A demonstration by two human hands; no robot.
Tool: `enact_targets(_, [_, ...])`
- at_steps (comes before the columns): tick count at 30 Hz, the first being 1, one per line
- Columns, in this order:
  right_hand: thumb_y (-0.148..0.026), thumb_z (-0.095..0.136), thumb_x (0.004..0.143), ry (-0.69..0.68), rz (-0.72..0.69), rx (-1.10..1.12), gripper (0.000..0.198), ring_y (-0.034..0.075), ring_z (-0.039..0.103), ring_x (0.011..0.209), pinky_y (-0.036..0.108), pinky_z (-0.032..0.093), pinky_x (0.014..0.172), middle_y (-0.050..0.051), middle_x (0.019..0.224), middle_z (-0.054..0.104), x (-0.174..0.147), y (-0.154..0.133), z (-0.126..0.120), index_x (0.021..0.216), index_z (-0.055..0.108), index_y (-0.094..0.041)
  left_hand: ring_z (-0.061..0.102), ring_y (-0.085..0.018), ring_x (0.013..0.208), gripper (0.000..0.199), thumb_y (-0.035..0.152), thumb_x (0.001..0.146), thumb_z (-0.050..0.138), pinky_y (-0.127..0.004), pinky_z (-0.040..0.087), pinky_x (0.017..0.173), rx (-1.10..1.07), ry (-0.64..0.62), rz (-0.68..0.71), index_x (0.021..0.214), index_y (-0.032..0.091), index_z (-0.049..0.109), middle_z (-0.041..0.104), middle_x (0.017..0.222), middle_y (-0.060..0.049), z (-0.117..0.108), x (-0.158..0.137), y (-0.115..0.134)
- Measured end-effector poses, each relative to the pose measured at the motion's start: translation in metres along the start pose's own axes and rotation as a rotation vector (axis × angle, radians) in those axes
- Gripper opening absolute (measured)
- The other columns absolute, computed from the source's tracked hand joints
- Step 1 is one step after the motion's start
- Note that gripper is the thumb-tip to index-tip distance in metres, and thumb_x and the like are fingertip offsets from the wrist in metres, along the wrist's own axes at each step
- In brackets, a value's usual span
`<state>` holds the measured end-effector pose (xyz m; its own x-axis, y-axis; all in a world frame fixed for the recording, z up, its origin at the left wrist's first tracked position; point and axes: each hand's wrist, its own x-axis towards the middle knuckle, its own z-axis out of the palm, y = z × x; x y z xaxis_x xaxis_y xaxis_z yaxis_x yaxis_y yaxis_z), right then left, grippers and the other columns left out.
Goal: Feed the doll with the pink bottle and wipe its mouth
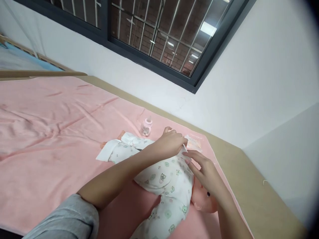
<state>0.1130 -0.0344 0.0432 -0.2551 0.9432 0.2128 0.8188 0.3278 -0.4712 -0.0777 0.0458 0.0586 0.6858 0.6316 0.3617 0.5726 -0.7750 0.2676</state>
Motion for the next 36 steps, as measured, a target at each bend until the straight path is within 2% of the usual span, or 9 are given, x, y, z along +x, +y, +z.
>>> enact_targets(4, [-0.043,0.049,0.093,0.083,0.011,0.060,0.030,0.024,0.064,0.113,0.041,0.052,0.096,0.003,0.122,0.067,0.016,0.017,0.002,0.111,0.070,-0.032,0.061,-0.027,0.100,0.028,0.016,0.091,0.045,-0.054,0.028,0.104,-0.013,0.011,-0.018,0.110,0.018,0.065,0.070,0.097,-0.008,-0.005,-0.003,-0.010])
enact_targets(9, [-0.035,0.060,0.079,0.185,0.167,0.073,0.030,0.021,0.068,0.072,0.039,0.056,0.076,0.003,0.088,0.074,0.029,0.053,-0.009,0.107,0.071,-0.029,0.060,-0.028,0.110,0.029,0.032,0.091,0.051,-0.054,0.023,0.111,-0.153,0.082,-0.164,0.114,0.020,0.064,0.071,0.108,-0.007,-0.024,-0.006,-0.040])
enact_targets(11, [-0.034,0.060,0.076,0.214,0.206,0.037,0.035,0.019,0.065,0.064,0.036,0.055,0.069,0.002,0.075,0.072,0.031,0.068,-0.016,0.109,0.071,-0.026,0.062,-0.026,0.108,0.029,0.035,0.091,0.050,-0.050,0.030,0.108,-0.176,0.125,-0.239,0.111,0.020,0.065,0.071,0.111,-0.007,-0.033,-0.007,-0.057])
enact_targets(15, [-0.035,0.062,0.074,0.186,0.366,0.015,0.044,0.016,0.057,0.053,0.031,0.048,0.056,0.000,0.062,0.066,0.037,0.093,-0.028,0.115,0.069,-0.020,0.065,-0.023,0.100,0.028,0.039,0.091,0.048,-0.034,0.047,0.087,-0.210,0.229,-0.407,0.102,0.020,0.065,0.069,0.111,-0.006,-0.047,-0.013,-0.092])
enact_targets(18, [-0.031,0.065,0.073,0.211,0.450,0.072,0.044,0.017,0.061,0.060,0.031,0.051,0.062,0.001,0.068,0.069,0.048,0.112,-0.035,0.115,0.069,-0.020,0.065,-0.023,0.099,0.028,0.039,0.090,0.050,-0.031,0.048,0.083,-0.222,0.303,-0.537,0.106,0.020,0.062,0.068,0.110,-0.006,-0.048,-0.016,-0.117])
enact_targets(22, [-0.026,0.070,0.073,0.317,0.460,0.366,0.047,0.019,0.069,0.084,0.036,0.056,0.085,0.006,0.099,0.073,0.071,0.139,-0.038,0.119,0.066,-0.019,0.063,-0.025,0.105,0.043,0.040,0.087,0.057,-0.033,0.047,0.089,-0.226,0.343,-0.695,0.123,0.017,0.052,0.064,0.118,-0.011,-0.040,-0.018,-0.145])
enact_targets(26, [-0.028,0.075,0.073,0.228,0.477,0.661,0.058,0.019,0.072,0.087,0.037,0.058,0.088,0.009,0.122,0.067,0.092,0.166,-0.034,0.128,0.058,-0.022,0.062,-0.029,0.111,0.065,0.040,0.082,0.066,-0.036,0.047,0.092,-0.234,0.287,-0.781,0.137,0.015,0.042,0.060,0.127,-0.016,-0.030,-0.017,-0.162])
enact_targets(31, [-0.024,0.076,0.073,0.184,0.655,0.640,0.053,0.016,0.071,0.069,0.035,0.060,0.076,0.009,0.106,0.072,0.101,0.189,-0.025,0.123,0.059,-0.018,0.062,-0.029,0.114,0.076,0.043,0.078,0.071,-0.035,0.047,0.095,-0.247,0.205,-0.791,0.141,0.017,0.038,0.060,0.130,-0.016,-0.026,-0.015,-0.168])
enact_targets(36, [-0.026,0.071,0.074,0.271,0.652,0.460,0.031,0.012,0.063,0.057,0.036,0.058,0.073,0.008,0.099,0.071,0.093,0.210,-0.028,0.103,0.069,-0.015,0.062,-0.032,0.115,0.082,0.045,0.070,0.077,-0.035,0.048,0.094,-0.242,0.154,-0.773,0.140,0.021,0.041,0.062,0.130,-0.015,-0.022,-0.013,-0.173])
